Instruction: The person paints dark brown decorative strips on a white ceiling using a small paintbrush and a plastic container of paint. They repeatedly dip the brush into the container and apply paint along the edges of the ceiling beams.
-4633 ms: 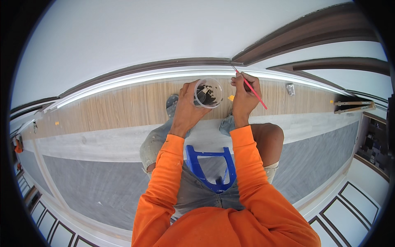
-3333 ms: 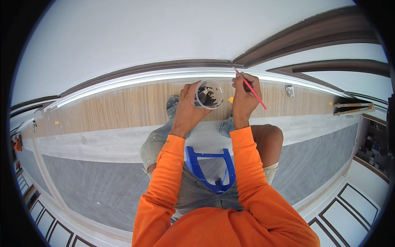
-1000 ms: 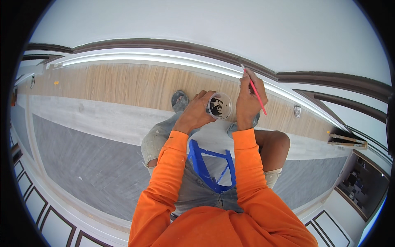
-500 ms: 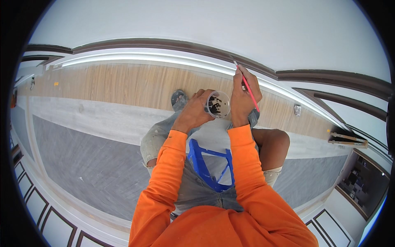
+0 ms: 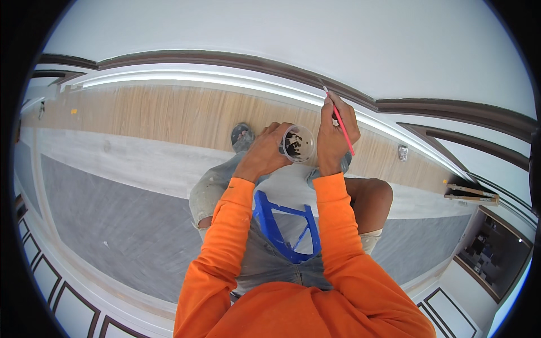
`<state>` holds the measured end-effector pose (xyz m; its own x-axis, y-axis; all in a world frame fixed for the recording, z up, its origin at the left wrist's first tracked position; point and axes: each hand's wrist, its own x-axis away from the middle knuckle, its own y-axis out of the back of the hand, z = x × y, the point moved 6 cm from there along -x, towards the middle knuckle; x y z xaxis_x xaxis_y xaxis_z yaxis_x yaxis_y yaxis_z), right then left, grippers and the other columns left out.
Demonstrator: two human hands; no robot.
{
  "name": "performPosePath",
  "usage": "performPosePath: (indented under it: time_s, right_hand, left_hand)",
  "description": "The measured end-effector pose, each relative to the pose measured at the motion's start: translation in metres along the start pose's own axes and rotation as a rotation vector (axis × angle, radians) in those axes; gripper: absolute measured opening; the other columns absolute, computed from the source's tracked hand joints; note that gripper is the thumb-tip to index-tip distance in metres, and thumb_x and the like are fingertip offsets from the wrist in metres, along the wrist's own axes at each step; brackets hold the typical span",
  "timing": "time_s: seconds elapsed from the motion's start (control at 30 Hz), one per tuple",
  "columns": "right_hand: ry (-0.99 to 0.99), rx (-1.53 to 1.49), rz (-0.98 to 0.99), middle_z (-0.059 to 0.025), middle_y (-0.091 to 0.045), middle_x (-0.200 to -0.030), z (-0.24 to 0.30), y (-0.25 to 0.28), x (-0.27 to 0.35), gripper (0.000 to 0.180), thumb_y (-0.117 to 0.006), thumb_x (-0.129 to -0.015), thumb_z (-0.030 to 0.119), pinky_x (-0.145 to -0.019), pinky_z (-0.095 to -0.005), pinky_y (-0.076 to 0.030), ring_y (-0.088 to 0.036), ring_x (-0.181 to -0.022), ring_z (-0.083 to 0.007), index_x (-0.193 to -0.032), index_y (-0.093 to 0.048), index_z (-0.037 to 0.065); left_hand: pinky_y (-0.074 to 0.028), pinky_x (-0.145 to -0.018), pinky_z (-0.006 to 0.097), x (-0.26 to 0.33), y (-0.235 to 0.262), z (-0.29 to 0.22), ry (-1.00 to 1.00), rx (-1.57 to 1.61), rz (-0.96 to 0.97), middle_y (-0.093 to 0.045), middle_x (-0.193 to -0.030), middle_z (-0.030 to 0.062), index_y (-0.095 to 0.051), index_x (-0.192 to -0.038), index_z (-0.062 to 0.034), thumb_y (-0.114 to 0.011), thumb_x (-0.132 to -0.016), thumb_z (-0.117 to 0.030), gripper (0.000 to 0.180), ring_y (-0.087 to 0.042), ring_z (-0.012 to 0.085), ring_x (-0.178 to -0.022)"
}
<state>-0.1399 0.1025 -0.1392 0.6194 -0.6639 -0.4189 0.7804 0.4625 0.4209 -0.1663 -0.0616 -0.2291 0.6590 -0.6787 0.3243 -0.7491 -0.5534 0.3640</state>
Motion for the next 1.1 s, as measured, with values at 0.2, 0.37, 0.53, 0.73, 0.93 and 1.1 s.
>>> performPosePath:
  time_s: [0.2, 0.37, 0.53, 0.73, 0.93, 1.1]
  right_hand:
    - [0.043, 0.020, 0.044, -0.0120, -0.077, -0.098, 0.002, -0.007, 0.001, 0.021, -0.074, -0.096, 0.000, -0.069, -0.0295, -0.059, -0.073, -0.079, -0.0175, -0.116, -0.080, 0.001]
    - [0.077, 0.047, -0.001, -0.0126, -0.077, -0.101, -0.001, 0.002, -0.004, 0.022, -0.074, -0.096, 0.000, -0.068, -0.0301, -0.059, -0.074, -0.082, -0.0184, -0.117, -0.081, 0.002]
    - [0.034, 0.042, 0.076, -0.0126, -0.078, -0.102, 0.007, -0.007, -0.003, 0.022, -0.075, -0.096, 0.000, -0.068, -0.0296, -0.059, -0.074, -0.080, -0.0182, -0.117, -0.081, 0.002]
    - [0.019, 0.041, 0.041, -0.0125, -0.078, -0.101, 0.001, -0.001, -0.003, 0.021, -0.074, -0.096, 0.001, -0.067, -0.0296, -0.059, -0.073, -0.082, -0.0173, -0.117, -0.081, 0.002]
    - [0.039, 0.075, 0.041, -0.0123, -0.077, -0.100, 0.001, 0.002, -0.002, 0.021, -0.074, -0.097, 0.001, -0.067, -0.0289, -0.058, -0.072, -0.079, -0.0159, -0.117, -0.081, 0.001]
    - [0.023, 0.056, 0.048, -0.0123, -0.077, -0.099, 0.001, 0.003, -0.004, 0.022, -0.074, -0.097, 0.001, -0.068, -0.0290, -0.058, -0.072, -0.078, -0.0163, -0.117, -0.081, 0.001]
  left_hand:
    - [-0.051, -0.113, 0.047, -0.001, 0.002, -0.002, -0.002, -0.030, 0.005, -0.063, -0.134, 0.0155, -0.060, -0.141, -0.0099, -0.092, -0.069, -0.009, 0.079, -0.060, 0.0408, -0.131]
    - [-0.051, -0.113, 0.048, -0.001, 0.002, -0.003, 0.003, -0.018, -0.003, -0.062, -0.135, 0.0157, -0.059, -0.141, -0.0103, -0.093, -0.069, -0.010, 0.080, -0.060, 0.0416, -0.131]
    - [-0.051, -0.114, 0.048, -0.001, 0.001, -0.001, -0.003, -0.016, -0.005, -0.062, -0.136, 0.0160, -0.060, -0.141, -0.0104, -0.093, -0.069, -0.011, 0.079, -0.060, 0.0410, -0.131]
    - [-0.051, -0.112, 0.050, -0.001, 0.000, 0.003, -0.016, -0.020, -0.009, -0.062, -0.136, 0.0152, -0.059, -0.141, -0.0139, -0.094, -0.072, -0.016, 0.077, -0.060, 0.0416, -0.131]
    - [-0.052, -0.112, 0.046, 0.000, 0.002, -0.002, 0.009, -0.009, -0.012, -0.063, -0.133, 0.0160, -0.061, -0.140, -0.0103, -0.093, -0.070, -0.011, 0.077, -0.061, 0.0402, -0.130]
    - [-0.052, -0.112, 0.047, -0.001, 0.003, -0.003, -0.038, -0.010, -0.020, -0.063, -0.134, 0.0165, -0.061, -0.140, -0.0101, -0.093, -0.070, -0.012, 0.077, -0.061, 0.0406, -0.130]
